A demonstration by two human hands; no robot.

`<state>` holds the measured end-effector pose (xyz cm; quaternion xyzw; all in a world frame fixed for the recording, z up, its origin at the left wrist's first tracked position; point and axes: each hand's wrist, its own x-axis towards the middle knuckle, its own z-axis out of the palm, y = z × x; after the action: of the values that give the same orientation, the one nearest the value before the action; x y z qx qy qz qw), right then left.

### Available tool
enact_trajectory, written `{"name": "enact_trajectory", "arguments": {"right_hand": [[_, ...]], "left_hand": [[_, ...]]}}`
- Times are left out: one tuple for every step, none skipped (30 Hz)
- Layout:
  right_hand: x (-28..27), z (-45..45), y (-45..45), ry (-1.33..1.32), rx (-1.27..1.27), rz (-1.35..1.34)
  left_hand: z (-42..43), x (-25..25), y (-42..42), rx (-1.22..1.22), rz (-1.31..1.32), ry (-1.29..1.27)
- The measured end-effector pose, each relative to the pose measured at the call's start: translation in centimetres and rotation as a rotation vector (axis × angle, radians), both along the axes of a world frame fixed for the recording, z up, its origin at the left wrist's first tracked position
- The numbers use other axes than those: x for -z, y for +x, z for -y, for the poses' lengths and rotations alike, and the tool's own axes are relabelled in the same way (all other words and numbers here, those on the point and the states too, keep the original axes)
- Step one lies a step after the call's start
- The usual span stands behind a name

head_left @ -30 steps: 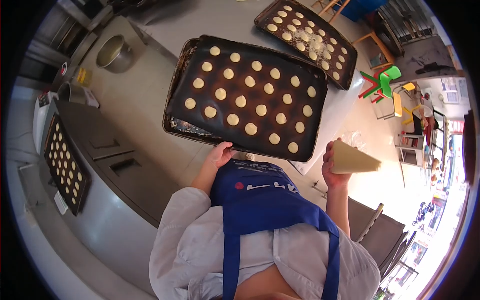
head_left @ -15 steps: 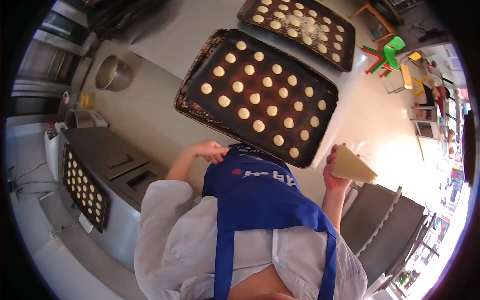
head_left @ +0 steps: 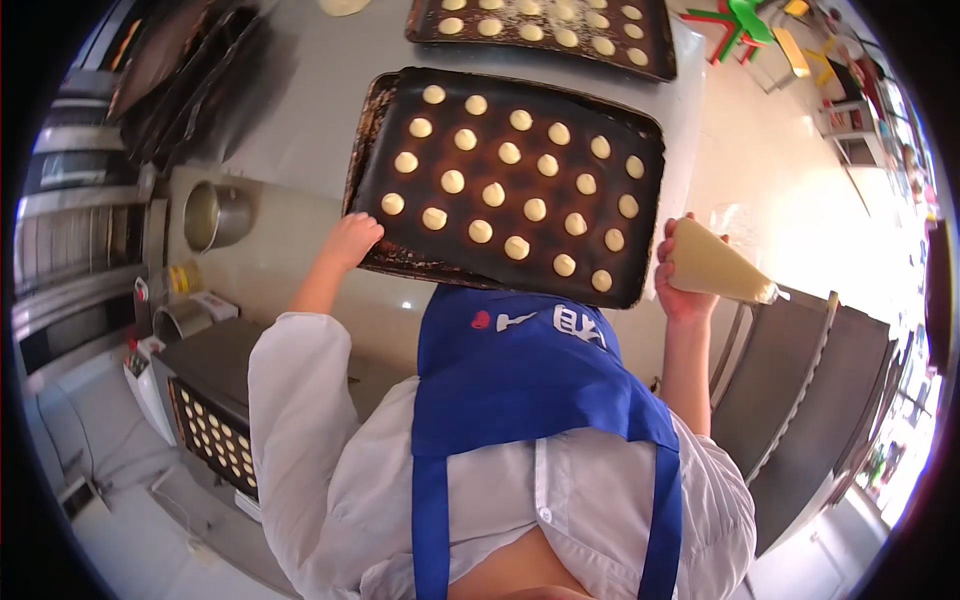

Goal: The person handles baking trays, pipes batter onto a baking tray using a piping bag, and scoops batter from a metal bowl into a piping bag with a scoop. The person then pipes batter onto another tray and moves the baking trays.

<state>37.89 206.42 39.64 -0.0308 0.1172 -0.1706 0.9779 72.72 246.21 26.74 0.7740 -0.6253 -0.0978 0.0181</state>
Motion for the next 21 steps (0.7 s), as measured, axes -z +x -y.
{"name": "enact_trajectory", "arguments": {"right_hand": [[0.1,-0.7,-0.1,0.017,0.017,0.000],[0.3,-1.3,-0.2,0.015,0.024,0.016],[0.7,-1.5,-0.4,0.000,0.034,0.029],[0.9,-1.9,-0.6,-0.009,0.044,0.038],[0.8,-2.2,-0.9,-0.005,0.061,0.034],[0.8,-2.2,-1.1,0.018,0.092,0.010],[0.8,-2.2,-1.3,0.041,0.125,-0.014],[0.8,-2.4,-1.6,0.042,0.146,-0.019],[0.9,-2.5,-1.7,0.044,0.160,-0.019],[0.8,-2.7,-2.0,0.046,0.174,-0.022],[0.7,-2.9,-2.1,0.045,0.185,-0.016],[0.5,-3.3,-2.5,0.041,0.203,-0.019],[0.5,-3.5,-2.9,0.046,0.222,-0.024],[0.6,-3.4,-3.2,0.051,0.236,-0.027],[0.8,-3.4,-3.7,0.047,0.242,-0.026],[1.0,-3.6,-4.4,0.036,0.265,-0.043],[1.2,-3.6,-4.8,0.025,0.285,-0.057],[1.2,-3.5,-5.1,0.026,0.282,-0.055],[1.3,-3.5,-5.5,0.028,0.297,-0.059],[1.3,-3.5,-5.9,0.031,0.320,-0.065],[1.4,-3.6,-6.3,0.034,0.346,-0.091]], "left_hand": [[-0.1,0.1,-0.3,-0.012,0.005,0.041],[0.1,0.2,-0.5,-0.028,0.019,0.079],[0.1,0.5,-0.8,-0.011,0.023,0.070],[-0.2,0.8,-1.3,-0.005,-0.014,0.140],[-0.7,1.2,-1.9,0.002,-0.055,0.218],[-0.6,0.4,-2.6,0.020,-0.053,0.222],[0.1,-0.7,-3.3,-0.074,-0.121,0.231],[0.5,-1.2,-3.8,-0.166,-0.192,0.239],[0.9,-1.1,-3.9,-0.186,-0.229,0.275],[1.3,-1.0,-4.0,-0.163,-0.233,0.276],[1.7,-0.9,-4.2,-0.191,-0.259,0.364],[2.2,-1.2,-4.1,-0.222,-0.282,0.451],[3.1,-1.5,-4.0,-0.261,-0.324,0.552],[4.3,-1.8,-3.3,-0.250,-0.319,0.548],[6.0,-2.6,-2.4,-0.194,-0.465,0.644],[7.6,-3.1,-1.5,-0.141,-0.615,0.739],[9.7,-3.1,-0.9,-0.159,-0.553,0.479],[12.4,-3.2,-0.5,-0.175,-0.481,0.223],[15.8,-4.3,-0.5,-0.261,-0.395,0.069],[19.5,-4.5,0.2,-0.180,-0.261,-0.074],[22.6,-3.4,1.2,-0.130,-0.194,-0.269]]}}
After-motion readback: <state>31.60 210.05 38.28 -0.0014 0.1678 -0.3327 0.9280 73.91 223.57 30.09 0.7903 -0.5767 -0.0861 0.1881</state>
